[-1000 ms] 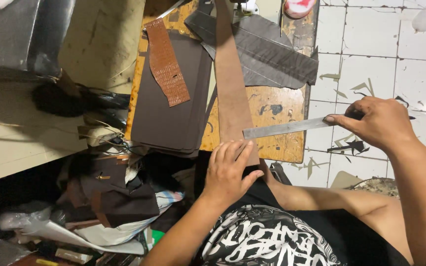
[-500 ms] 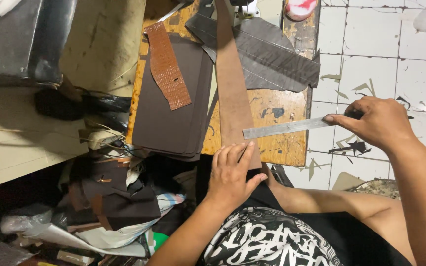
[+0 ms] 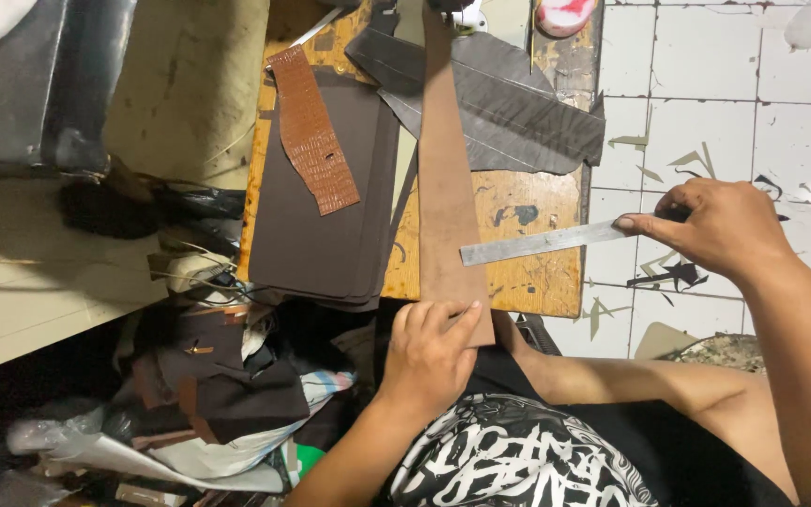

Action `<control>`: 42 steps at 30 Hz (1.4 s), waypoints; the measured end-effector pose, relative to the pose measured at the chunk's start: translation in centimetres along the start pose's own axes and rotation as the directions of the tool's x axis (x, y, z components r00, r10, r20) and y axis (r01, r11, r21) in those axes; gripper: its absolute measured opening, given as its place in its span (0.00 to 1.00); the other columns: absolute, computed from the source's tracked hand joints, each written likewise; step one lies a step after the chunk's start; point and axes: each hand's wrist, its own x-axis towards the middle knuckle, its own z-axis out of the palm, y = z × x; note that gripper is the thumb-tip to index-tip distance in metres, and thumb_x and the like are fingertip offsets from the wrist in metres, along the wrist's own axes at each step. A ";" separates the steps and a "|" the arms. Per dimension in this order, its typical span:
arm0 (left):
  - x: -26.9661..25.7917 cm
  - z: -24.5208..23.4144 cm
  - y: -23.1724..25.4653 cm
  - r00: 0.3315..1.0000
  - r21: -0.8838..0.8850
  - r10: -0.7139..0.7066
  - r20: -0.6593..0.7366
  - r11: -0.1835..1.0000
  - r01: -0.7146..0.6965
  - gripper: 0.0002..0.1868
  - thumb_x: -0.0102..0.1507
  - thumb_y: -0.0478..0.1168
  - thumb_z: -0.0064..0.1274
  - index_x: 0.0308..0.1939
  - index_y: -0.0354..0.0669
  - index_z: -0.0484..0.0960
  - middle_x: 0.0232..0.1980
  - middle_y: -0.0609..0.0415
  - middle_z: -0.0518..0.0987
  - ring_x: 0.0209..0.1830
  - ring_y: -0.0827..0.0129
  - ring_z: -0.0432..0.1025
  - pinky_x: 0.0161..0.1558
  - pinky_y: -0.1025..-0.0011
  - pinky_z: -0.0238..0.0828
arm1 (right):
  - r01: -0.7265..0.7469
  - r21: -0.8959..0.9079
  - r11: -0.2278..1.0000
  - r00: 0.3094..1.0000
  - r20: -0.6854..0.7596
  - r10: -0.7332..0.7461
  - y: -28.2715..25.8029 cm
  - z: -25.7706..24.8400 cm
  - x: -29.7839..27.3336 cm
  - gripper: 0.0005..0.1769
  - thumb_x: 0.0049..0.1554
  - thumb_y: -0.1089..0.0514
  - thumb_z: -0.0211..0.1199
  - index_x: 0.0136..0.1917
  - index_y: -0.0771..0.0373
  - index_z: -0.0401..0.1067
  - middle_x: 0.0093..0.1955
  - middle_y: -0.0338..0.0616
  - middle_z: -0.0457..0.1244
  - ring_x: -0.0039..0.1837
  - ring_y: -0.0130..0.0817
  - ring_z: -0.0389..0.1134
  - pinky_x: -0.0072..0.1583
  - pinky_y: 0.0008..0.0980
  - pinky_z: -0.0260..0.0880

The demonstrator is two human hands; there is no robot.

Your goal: Measuring and marking leather strips using a ruler and a pen on a workbench

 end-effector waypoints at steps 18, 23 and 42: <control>2.5 1.1 -0.4 0.995 0.152 -0.045 -0.094 0.987 0.058 0.45 0.61 0.74 0.47 0.67 0.42 0.74 0.63 0.47 0.75 0.61 0.52 0.68 0.62 0.52 0.62 | 0.078 -0.081 0.994 0.991 -0.104 -0.086 0.3 1.8 0.8 0.38 0.52 0.15 0.57 0.39 0.50 0.79 0.42 0.38 0.72 0.48 0.40 0.73 0.47 0.39 0.69; 2.3 1.1 -0.3 0.994 0.155 -0.045 -0.103 0.986 0.060 0.46 0.62 0.74 0.46 0.68 0.42 0.72 0.68 0.47 0.73 0.62 0.52 0.68 0.64 0.51 0.62 | 0.045 -0.029 0.999 0.998 -0.039 -0.046 -0.9 0.8 0.5 0.39 0.50 0.15 0.58 0.40 0.52 0.80 0.43 0.40 0.72 0.49 0.42 0.73 0.48 0.39 0.67; 1.8 1.9 -0.6 0.997 0.161 -0.062 -0.034 0.985 0.067 0.50 0.59 0.74 0.52 0.73 0.42 0.68 0.76 0.48 0.67 0.69 0.52 0.66 0.68 0.49 0.58 | -0.100 0.053 0.994 0.990 0.108 0.093 -3.9 -2.5 -1.1 0.37 0.51 0.18 0.61 0.40 0.54 0.80 0.28 0.43 0.72 0.40 0.39 0.75 0.46 0.38 0.67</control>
